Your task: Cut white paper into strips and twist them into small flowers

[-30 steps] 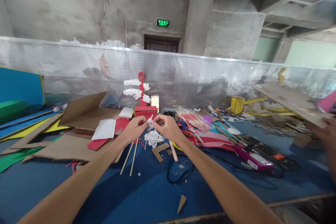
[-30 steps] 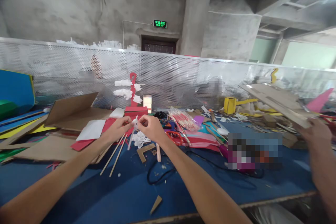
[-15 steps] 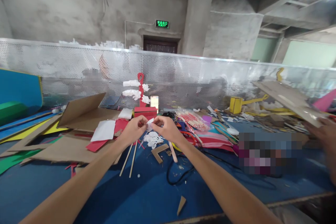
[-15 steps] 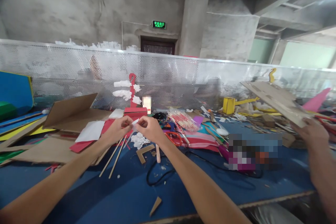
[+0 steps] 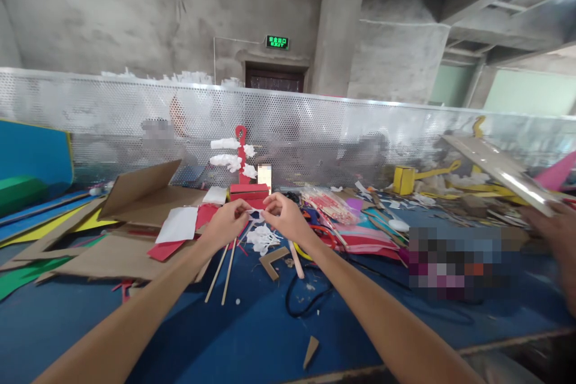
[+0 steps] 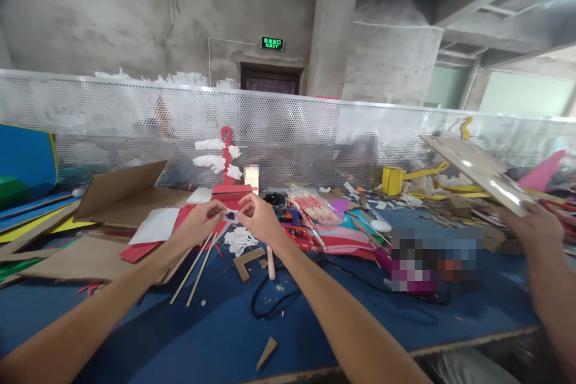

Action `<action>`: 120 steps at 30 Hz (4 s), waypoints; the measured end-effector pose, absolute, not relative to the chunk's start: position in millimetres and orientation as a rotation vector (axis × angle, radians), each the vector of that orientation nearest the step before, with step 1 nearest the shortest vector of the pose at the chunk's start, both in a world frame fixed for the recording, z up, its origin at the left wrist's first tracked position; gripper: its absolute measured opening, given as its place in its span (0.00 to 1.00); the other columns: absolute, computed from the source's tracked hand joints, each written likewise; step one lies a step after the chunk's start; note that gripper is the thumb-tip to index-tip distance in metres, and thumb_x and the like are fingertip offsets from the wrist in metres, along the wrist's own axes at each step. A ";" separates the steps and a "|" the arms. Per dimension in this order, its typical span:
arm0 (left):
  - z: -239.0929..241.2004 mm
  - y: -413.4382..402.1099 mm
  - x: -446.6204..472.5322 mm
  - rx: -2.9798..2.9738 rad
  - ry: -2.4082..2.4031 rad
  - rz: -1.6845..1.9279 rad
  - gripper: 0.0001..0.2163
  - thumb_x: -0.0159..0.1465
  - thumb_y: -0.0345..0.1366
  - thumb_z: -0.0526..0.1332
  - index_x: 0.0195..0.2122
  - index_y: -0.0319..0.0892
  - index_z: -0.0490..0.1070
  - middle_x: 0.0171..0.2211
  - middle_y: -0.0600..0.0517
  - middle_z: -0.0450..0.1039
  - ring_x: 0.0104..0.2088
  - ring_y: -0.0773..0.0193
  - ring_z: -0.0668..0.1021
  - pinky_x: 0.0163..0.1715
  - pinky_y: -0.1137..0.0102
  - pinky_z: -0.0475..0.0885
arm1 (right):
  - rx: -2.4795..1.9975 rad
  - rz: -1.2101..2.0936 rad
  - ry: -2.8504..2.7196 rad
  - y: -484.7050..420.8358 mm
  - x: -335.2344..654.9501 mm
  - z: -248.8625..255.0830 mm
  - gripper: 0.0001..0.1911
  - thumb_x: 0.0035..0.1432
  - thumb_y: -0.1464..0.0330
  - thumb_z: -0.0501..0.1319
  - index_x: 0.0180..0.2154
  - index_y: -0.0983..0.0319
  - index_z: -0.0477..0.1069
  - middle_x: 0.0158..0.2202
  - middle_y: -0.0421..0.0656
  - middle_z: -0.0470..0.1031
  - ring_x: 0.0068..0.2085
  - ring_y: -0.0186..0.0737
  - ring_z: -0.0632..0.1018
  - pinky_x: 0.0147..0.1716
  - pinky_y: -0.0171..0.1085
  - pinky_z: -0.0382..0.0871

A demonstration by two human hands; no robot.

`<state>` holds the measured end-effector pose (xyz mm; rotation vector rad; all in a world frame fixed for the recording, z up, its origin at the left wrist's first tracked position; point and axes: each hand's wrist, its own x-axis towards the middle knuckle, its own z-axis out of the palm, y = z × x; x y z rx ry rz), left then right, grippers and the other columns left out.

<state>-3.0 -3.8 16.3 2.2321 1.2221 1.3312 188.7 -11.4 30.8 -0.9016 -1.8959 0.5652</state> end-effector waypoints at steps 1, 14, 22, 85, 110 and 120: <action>15.9 -1.6 -4.7 2.207 1.240 1.339 0.06 0.57 0.33 0.55 0.32 0.42 0.70 0.29 0.52 0.74 0.30 0.63 0.75 0.32 0.69 0.67 | -0.903 0.547 -1.894 -10.7 189.1 30.9 0.12 0.51 0.67 0.59 0.39 0.62 0.64 0.30 0.42 0.72 0.25 0.33 0.72 0.22 0.31 0.66; 21.4 17.9 -41.9 1.427 1.229 1.802 0.08 0.52 0.39 0.60 0.30 0.40 0.69 0.24 0.55 0.69 0.24 0.68 0.72 0.24 0.75 0.67 | -0.848 0.454 -1.674 8.3 198.0 28.8 0.11 0.53 0.66 0.56 0.41 0.61 0.64 0.29 0.40 0.69 0.29 0.36 0.74 0.29 0.35 0.71; 23.9 33.7 -68.3 1.144 1.179 2.135 0.08 0.51 0.37 0.60 0.32 0.41 0.67 0.25 0.56 0.67 0.23 0.69 0.71 0.22 0.76 0.66 | -0.717 0.787 -1.307 17.0 202.6 34.9 0.14 0.51 0.65 0.59 0.40 0.62 0.64 0.35 0.44 0.72 0.33 0.37 0.76 0.34 0.37 0.74; 14.0 5.6 -22.5 1.933 0.889 0.949 0.15 0.52 0.38 0.66 0.40 0.41 0.71 0.25 0.52 0.73 0.24 0.66 0.72 0.24 0.74 0.62 | -0.865 0.617 -2.003 0.0 190.0 17.4 0.09 0.53 0.66 0.60 0.38 0.62 0.71 0.31 0.42 0.75 0.27 0.34 0.74 0.28 0.32 0.66; 18.4 -10.9 -12.3 1.716 0.985 0.735 0.08 0.50 0.38 0.64 0.28 0.38 0.72 0.24 0.51 0.72 0.21 0.68 0.70 0.21 0.75 0.60 | -0.651 -0.058 -2.512 -9.9 188.9 24.5 0.09 0.55 0.73 0.59 0.40 0.60 0.67 0.37 0.41 0.70 0.38 0.37 0.72 0.39 0.33 0.61; 17.8 -11.6 -12.2 1.760 0.980 0.702 0.10 0.51 0.42 0.65 0.23 0.39 0.71 0.18 0.53 0.69 0.17 0.70 0.66 0.17 0.76 0.58 | -0.602 -0.116 -2.576 -7.5 191.2 25.2 0.12 0.54 0.78 0.56 0.39 0.61 0.71 0.37 0.43 0.69 0.39 0.38 0.71 0.40 0.33 0.62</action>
